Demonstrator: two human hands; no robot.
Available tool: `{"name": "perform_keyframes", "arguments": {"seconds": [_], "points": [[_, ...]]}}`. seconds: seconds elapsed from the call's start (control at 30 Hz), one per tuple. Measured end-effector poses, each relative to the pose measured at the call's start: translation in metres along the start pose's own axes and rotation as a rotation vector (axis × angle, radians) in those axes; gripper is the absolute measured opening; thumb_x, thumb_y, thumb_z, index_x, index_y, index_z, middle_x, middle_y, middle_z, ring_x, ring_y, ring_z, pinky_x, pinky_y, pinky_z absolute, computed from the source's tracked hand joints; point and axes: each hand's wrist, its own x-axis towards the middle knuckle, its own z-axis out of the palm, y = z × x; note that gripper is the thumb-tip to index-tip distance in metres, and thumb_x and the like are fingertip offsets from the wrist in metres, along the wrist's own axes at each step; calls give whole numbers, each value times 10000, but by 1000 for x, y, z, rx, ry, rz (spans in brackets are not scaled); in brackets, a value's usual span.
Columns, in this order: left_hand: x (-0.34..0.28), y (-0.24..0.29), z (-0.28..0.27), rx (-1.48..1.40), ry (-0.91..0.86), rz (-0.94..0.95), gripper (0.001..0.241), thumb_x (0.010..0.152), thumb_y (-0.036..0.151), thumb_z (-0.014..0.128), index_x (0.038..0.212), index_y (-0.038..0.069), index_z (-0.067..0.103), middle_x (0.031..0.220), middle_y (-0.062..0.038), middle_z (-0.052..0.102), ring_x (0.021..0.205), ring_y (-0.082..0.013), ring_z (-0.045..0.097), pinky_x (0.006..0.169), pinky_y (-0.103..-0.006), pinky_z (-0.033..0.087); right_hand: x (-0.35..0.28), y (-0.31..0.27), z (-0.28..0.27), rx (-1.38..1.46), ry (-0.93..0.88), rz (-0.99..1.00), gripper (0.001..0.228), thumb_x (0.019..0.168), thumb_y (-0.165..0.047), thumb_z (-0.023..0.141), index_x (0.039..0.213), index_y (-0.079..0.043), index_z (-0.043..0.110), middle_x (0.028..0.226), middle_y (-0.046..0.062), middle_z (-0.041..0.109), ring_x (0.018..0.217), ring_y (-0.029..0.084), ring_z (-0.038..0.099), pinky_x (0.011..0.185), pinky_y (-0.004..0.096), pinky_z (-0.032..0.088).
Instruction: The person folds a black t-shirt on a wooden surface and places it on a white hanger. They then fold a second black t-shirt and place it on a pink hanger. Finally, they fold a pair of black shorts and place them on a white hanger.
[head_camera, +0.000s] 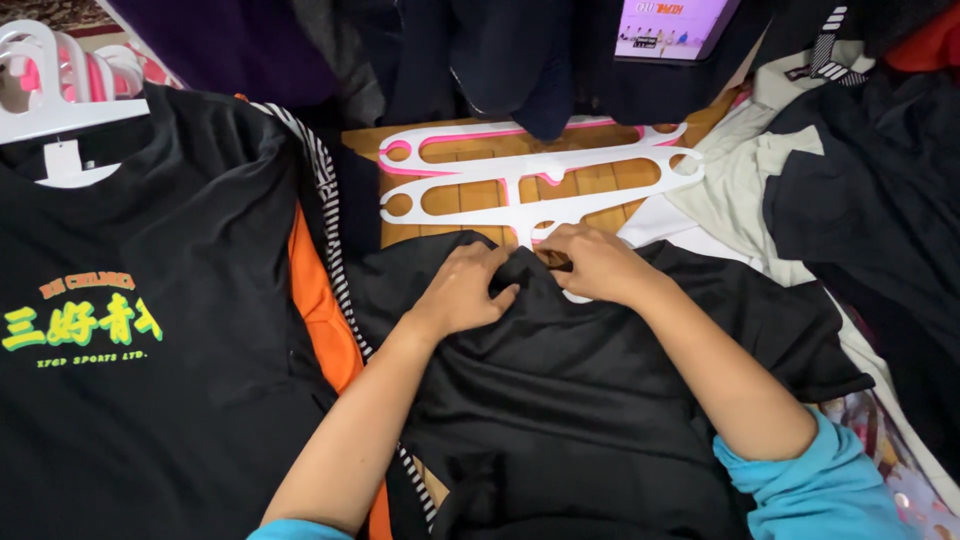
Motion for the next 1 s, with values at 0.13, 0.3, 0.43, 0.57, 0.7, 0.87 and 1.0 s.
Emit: {"name": "perform_keyframes", "arguments": {"seconds": [0.13, 0.3, 0.43, 0.57, 0.7, 0.87, 1.0], "points": [[-2, 8, -4, -54, -20, 7, 585, 894, 282, 659, 1408, 17, 563, 1099, -201, 677, 1215, -400, 611, 1187, -472, 353, 3, 8, 13, -50, -34, -42, 412, 805, -280, 743, 1182, -114, 754, 1132, 133, 727, 1128, 395, 663, 971, 517, 532], [0, 10, -4, -117, 11, 77, 361, 834, 204, 676, 1156, 55, 610, 1133, -164, 690, 1154, -394, 622, 1109, -493, 413, 9, 13, 28, -180, -82, -58, 417, 716, -392, 719, 1034, -124, 753, 1001, 75, 720, 1116, 325, 655, 965, 459, 481], [2, 0, 5, -132, 56, 78, 191, 846, 214, 679, 969, 139, 553, 1011, -100, 676, 1057, -360, 654, 1005, -474, 480, 9, 24, 42, -241, -52, -41, 412, 713, -353, 696, 1035, -96, 714, 1009, 122, 731, 1078, 351, 683, 948, 477, 471], [5, -5, 10, -104, 71, 50, 189, 862, 249, 680, 952, 156, 542, 915, -103, 660, 1002, -363, 667, 962, -464, 496, 7, 15, 23, -195, 12, -12, 405, 806, -391, 655, 1078, -92, 678, 997, 132, 753, 1030, 363, 710, 959, 472, 479], [6, -9, 19, -54, 156, 7, 188, 853, 263, 702, 932, 183, 552, 827, -70, 654, 904, -313, 694, 848, -423, 544, 9, 14, 13, -57, 167, 1, 468, 860, -375, 683, 1223, -99, 574, 1043, 205, 749, 1048, 447, 697, 925, 531, 497], [8, -24, 28, 186, 371, -104, 171, 886, 247, 699, 981, 196, 568, 820, -34, 621, 842, -267, 703, 771, -380, 575, 15, 35, 18, -234, 529, -263, 287, 943, -291, 685, 1156, -101, 649, 950, 166, 728, 969, 356, 713, 846, 458, 501], [9, -10, 17, 197, 414, -142, 387, 982, 319, 640, 1216, 14, 680, 1311, -289, 630, 1290, -457, 570, 1143, -543, 386, 5, 2, 10, -476, 749, -340, 179, 1041, -259, 569, 1051, -102, 655, 844, 94, 659, 860, 285, 671, 761, 401, 499]]}}
